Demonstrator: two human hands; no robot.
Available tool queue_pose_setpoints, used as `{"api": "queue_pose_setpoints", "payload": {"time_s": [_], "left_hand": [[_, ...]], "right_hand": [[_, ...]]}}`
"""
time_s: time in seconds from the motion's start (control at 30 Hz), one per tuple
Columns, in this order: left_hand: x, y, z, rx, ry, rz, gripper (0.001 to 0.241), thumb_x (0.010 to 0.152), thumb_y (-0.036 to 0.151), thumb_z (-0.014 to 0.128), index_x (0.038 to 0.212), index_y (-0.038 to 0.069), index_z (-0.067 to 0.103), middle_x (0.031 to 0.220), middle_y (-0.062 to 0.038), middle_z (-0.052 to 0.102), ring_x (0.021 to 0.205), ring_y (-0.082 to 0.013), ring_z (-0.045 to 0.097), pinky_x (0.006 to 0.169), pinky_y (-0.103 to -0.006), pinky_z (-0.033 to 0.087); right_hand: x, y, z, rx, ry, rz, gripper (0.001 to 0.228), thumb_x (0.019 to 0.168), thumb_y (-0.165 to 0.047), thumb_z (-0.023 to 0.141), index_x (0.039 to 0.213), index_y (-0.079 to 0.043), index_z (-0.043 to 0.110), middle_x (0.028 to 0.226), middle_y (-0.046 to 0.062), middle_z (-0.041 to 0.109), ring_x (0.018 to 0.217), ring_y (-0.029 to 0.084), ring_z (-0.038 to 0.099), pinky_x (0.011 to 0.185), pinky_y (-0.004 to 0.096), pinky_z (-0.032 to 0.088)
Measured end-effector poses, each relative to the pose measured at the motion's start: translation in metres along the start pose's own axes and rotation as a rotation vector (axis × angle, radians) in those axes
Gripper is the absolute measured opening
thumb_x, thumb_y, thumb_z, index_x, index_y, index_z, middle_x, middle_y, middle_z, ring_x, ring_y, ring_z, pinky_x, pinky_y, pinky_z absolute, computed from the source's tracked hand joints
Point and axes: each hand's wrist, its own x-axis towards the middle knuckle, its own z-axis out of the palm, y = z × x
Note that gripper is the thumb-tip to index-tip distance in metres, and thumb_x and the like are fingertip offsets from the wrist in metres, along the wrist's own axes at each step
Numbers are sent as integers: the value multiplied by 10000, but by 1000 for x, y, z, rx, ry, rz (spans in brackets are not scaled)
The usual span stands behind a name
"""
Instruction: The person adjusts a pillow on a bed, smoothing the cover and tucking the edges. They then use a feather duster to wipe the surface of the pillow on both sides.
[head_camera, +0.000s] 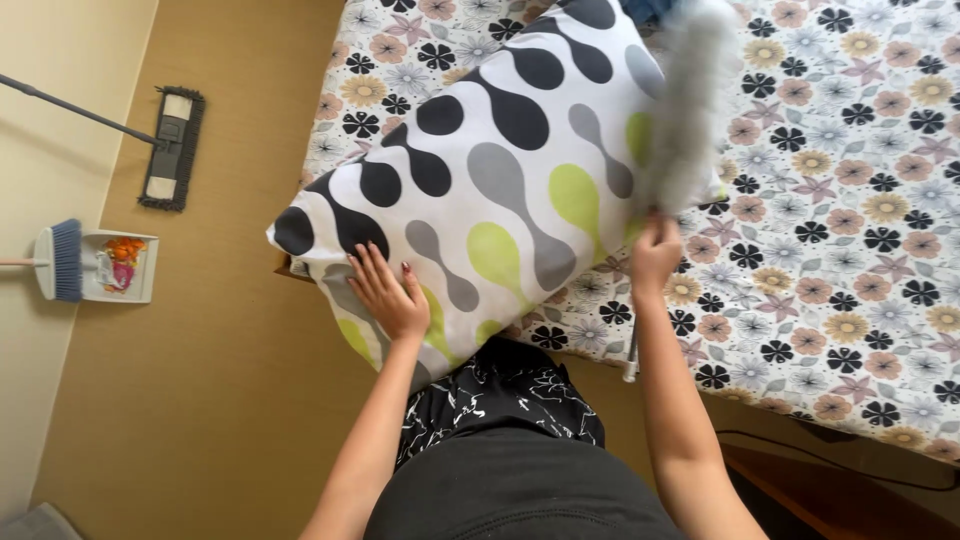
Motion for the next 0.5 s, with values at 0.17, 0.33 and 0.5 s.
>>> {"api": "queue_pose_setpoints", "payload": {"time_s": [0.17, 0.33, 0.5], "left_hand": [[9, -2, 1, -25, 7, 27, 639, 1096, 337, 404, 1618, -13, 290, 1694, -212, 280, 1593, -417, 196, 1274, -595, 115], [13, -8, 3, -47, -15, 28, 627, 1078, 303, 421, 1601, -27, 319, 1683, -218, 303, 1589, -415, 216, 1274, -590, 129], [18, -10, 5, -63, -18, 72, 657, 1045, 315, 412, 1587, -43, 320, 1665, -228, 309, 1570, -443, 213, 1261, -598, 123]], "right_hand": [[-33, -154, 21, 1, -797, 32, 322, 912, -163, 660, 1219, -96, 731, 722, 145, 712, 584, 199, 626, 585, 377, 520], [15, -151, 39, -182, -1179, 79, 316, 908, -218, 686, 1217, -209, 750, 741, 124, 750, 583, 200, 653, 619, 388, 526], [110, 36, 29, -292, -377, 118, 244, 1031, -138, 581, 1144, -49, 778, 1008, 193, 759, 883, 291, 733, 851, 393, 570]]}}
